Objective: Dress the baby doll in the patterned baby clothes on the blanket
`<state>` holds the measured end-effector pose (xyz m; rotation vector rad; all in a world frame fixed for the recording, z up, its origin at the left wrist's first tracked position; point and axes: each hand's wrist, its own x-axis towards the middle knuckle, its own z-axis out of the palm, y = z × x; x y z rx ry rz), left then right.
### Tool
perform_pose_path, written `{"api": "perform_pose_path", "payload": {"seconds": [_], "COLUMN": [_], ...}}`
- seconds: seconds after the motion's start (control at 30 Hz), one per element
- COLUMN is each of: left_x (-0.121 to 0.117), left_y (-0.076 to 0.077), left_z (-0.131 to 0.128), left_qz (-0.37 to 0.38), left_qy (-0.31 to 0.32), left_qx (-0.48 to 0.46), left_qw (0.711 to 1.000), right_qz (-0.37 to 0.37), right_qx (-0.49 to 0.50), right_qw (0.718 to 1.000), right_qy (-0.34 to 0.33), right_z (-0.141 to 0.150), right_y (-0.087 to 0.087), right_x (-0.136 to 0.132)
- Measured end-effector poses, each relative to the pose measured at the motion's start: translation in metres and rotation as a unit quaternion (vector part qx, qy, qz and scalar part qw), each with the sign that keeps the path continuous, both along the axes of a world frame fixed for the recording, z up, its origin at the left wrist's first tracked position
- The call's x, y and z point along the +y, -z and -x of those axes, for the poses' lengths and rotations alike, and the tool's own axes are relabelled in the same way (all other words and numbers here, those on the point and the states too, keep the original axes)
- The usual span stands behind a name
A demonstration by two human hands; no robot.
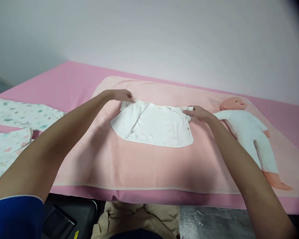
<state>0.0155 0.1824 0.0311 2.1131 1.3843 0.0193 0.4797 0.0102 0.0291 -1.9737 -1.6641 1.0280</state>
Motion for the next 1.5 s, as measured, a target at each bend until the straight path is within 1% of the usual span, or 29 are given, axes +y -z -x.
{"api": "perform_pose_path", "payload": {"seconds": [0.07, 0.13, 0.2, 0.23, 0.27, 0.3, 0.33, 0.37, 0.4, 0.43, 0.5, 0.6, 0.63, 0.7, 0.77, 0.83, 0.87, 0.93, 0.97, 1.03, 1.1, 1.17, 1.2, 1.27, 1.3, 1.33, 1.4, 1.43, 1.5], "left_x": [0.008, 0.007, -0.003, -0.011, -0.021, -0.032, -0.042, -0.053, -0.063, -0.071, -0.081, -0.081, -0.079, -0.071, -0.064, -0.056, -0.051, -0.041, -0.035, -0.022, -0.009, 0.001, 0.004, 0.006, 0.006, 0.005, 0.002, 0.0, -0.003], "left_y": [0.0, 0.003, 0.011, 0.016, 0.022, 0.029, 0.036, 0.043, 0.05, 0.056, 0.063, 0.066, 0.066, 0.064, 0.062, 0.06, 0.059, 0.056, 0.055, 0.052, 0.05, 0.048, 0.049, 0.052, 0.055, 0.059, 0.068, 0.073, 0.079], "left_z": [-0.001, -0.005, -0.013, -0.019, -0.025, -0.031, -0.037, -0.043, -0.048, -0.052, -0.055, -0.057, -0.058, -0.066, -0.084, -0.113, -0.131, -0.167, -0.183, -0.209, -0.221, -0.222, -0.22, -0.215, -0.214, -0.213, -0.215, -0.218, -0.221], "left_qz": [-0.018, -0.065, -0.159, -0.215, -0.263, -0.296, -0.31, -0.303, -0.283, -0.26, -0.222, -0.2, -0.205, -0.243, -0.295, -0.32, -0.314, -0.278, -0.253, -0.2, -0.144, -0.08, -0.047, -0.001, 0.0, -0.015, -0.087, -0.132, -0.215], "left_qy": [-0.005, -0.013, -0.013, -0.006, 0.011, 0.036, 0.066, 0.099, 0.124, 0.137, 0.138, 0.136, 0.14, 0.139, 0.131, 0.141, 0.158, 0.201, 0.217, 0.231, 0.234, 0.234, 0.231, 0.217, 0.207, 0.197, 0.179, 0.173, 0.169], "left_qx": [0.017, 0.051, 0.076, 0.074, 0.061, 0.04, 0.016, -0.004, -0.015, -0.017, -0.001, 0.028, 0.032, 0.021, -0.018, -0.078, -0.109, -0.151, -0.156, -0.147, -0.14, -0.159, -0.177, -0.215, -0.231, -0.243, -0.251, -0.25, -0.238], "left_qw": [1.0, 0.996, 0.984, 0.974, 0.963, 0.954, 0.948, 0.948, 0.951, 0.956, 0.965, 0.97, 0.968, 0.96, 0.946, 0.934, 0.93, 0.927, 0.93, 0.941, 0.951, 0.956, 0.956, 0.952, 0.951, 0.95, 0.947, 0.944, 0.932], "right_qz": [-0.007, -0.041, -0.126, -0.184, -0.241, -0.284, -0.309, -0.313, -0.299, -0.278, -0.247, -0.249, -0.261, -0.289, -0.316, -0.309, -0.28, -0.185, -0.134, -0.064, -0.04, -0.053, -0.07, -0.123, -0.157, -0.195, -0.271, -0.301, -0.318], "right_qx": [0.002, -0.052, -0.13, -0.163, -0.185, -0.197, -0.2, -0.198, -0.197, -0.197, -0.202, -0.206, -0.21, -0.222, -0.239, -0.255, -0.261, -0.266, -0.261, -0.244, -0.203, -0.159, -0.149, -0.176, -0.212, -0.249, -0.292, -0.288, -0.245], "right_qw": [1.0, 0.997, 0.982, 0.968, 0.953, 0.938, 0.928, 0.924, 0.925, 0.929, 0.936, 0.937, 0.934, 0.925, 0.915, 0.916, 0.923, 0.942, 0.95, 0.963, 0.977, 0.986, 0.986, 0.976, 0.964, 0.948, 0.917, 0.909, 0.913], "right_qy": [0.013, 0.039, 0.051, 0.044, 0.023, -0.012, -0.055, -0.095, -0.126, -0.143, -0.146, -0.133, -0.127, -0.107, -0.069, -0.007, 0.028, 0.088, 0.104, 0.1, 0.061, 0.026, 0.019, 0.026, 0.035, 0.043, 0.034, 0.012, -0.07], "right_z": [-0.002, -0.001, 0.005, 0.01, 0.016, 0.023, 0.031, 0.039, 0.047, 0.054, 0.064, 0.067, 0.066, 0.063, 0.06, 0.055, 0.052, 0.045, 0.041, 0.033, 0.024, 0.017, 0.014, 0.01, 0.01, 0.012, 0.022, 0.029, 0.046], "right_y": [-0.003, 0.002, 0.013, 0.02, 0.026, 0.032, 0.037, 0.042, 0.046, 0.049, 0.054, 0.056, 0.055, 0.052, 0.048, 0.045, 0.044, 0.043, 0.042, 0.041, 0.038, 0.037, 0.037, 0.04, 0.042, 0.044, 0.048, 0.05, 0.051], "right_x": [0.003, 0.008, 0.012, 0.013, 0.012, 0.011, 0.009, 0.006, 0.004, 0.003, 0.002, 0.002, -0.001, -0.013, -0.034, -0.059, -0.071, -0.092, -0.099, -0.106, -0.107, -0.107, -0.107, -0.11, -0.113, -0.116, -0.122, -0.125, -0.127]}}
